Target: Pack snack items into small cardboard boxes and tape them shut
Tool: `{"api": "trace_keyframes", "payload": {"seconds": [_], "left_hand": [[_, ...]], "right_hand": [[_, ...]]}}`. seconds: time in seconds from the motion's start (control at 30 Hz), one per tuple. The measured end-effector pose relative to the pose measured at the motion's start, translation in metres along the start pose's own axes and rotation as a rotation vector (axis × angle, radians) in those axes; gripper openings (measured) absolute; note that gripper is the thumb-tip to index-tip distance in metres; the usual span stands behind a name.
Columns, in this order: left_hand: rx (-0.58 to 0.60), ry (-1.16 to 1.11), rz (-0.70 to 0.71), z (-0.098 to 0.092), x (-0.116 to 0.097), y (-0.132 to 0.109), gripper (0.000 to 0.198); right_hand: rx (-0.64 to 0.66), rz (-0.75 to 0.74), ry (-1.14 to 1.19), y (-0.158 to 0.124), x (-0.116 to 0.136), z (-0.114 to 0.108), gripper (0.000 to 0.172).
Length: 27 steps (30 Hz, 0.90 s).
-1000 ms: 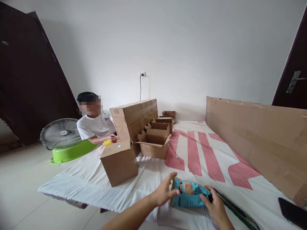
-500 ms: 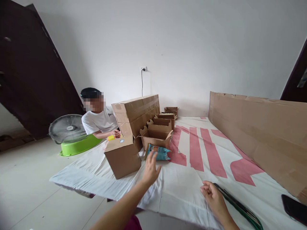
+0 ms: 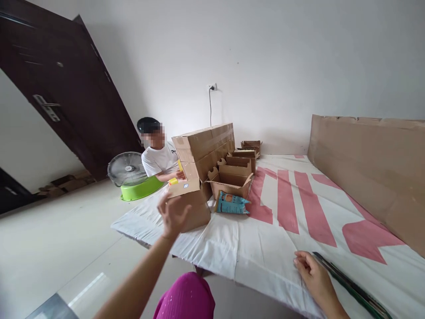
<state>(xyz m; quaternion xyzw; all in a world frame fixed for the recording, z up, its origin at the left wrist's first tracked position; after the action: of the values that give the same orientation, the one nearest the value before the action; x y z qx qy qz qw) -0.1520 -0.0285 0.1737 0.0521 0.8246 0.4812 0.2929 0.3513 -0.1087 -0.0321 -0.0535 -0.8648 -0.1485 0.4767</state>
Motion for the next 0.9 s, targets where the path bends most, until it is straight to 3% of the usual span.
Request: {"api": "trace_keyframes", "payload": {"seconds": [0.07,0.17,0.23,0.27,0.43,0.57,0.67,0.77,0.83,0.9], "left_hand": [[-0.02,-0.023,-0.13,-0.018,0.04,0.037,0.07],[0.341,-0.216,-0.292,0.001,0.079,0.06,0.094],[0.546,-0.345,-0.395,0.017,0.089,0.054,0.097],[0.584,-0.391,-0.424,0.021,0.09,0.05,0.097],[0.529,-0.519,-0.45,0.01,0.091,0.033,0.092],[0.478,-0.746,-0.6,-0.002,0.098,-0.005,0.093],[0.473,-0.963,-0.741,0.013,0.082,-0.057,0.089],[0.624,-1.071,-0.779,0.053,0.033,-0.117,0.083],[0.807,-1.016,-0.674,0.08,-0.014,-0.153,0.073],[0.934,-0.8,-0.478,0.097,-0.055,-0.179,0.064]], "right_hand": [[0.004,0.001,-0.018,-0.001,0.003,0.001,0.042],[0.012,-0.001,-0.051,-0.002,0.008,0.001,0.042],[0.018,-0.002,-0.065,-0.003,0.011,0.001,0.042],[0.016,-0.002,-0.069,-0.003,0.012,0.001,0.041],[-0.016,-0.018,-0.078,-0.006,0.014,-0.001,0.04],[0.002,-0.032,-0.067,-0.005,0.017,0.0,0.04],[0.019,-0.009,-0.047,-0.006,0.023,0.005,0.04],[0.013,-0.005,0.161,-0.014,0.039,0.011,0.048],[-0.006,-0.066,0.324,-0.023,0.052,0.013,0.053],[-0.05,-0.18,0.331,-0.032,0.062,0.009,0.055]]}}
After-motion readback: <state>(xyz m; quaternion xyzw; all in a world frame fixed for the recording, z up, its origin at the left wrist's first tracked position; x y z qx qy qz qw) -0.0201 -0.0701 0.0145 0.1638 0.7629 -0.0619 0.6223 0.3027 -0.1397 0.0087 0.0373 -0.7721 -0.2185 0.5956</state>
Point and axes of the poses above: each hand's wrist, its own y-axis towards the middle knuckle, its own z-axis out of the palm, x = y × z, the point moved 8 cm from there along y, towards the middle knuckle, and after that the axes turned 1 degree about -z, right-handed, at the moved point
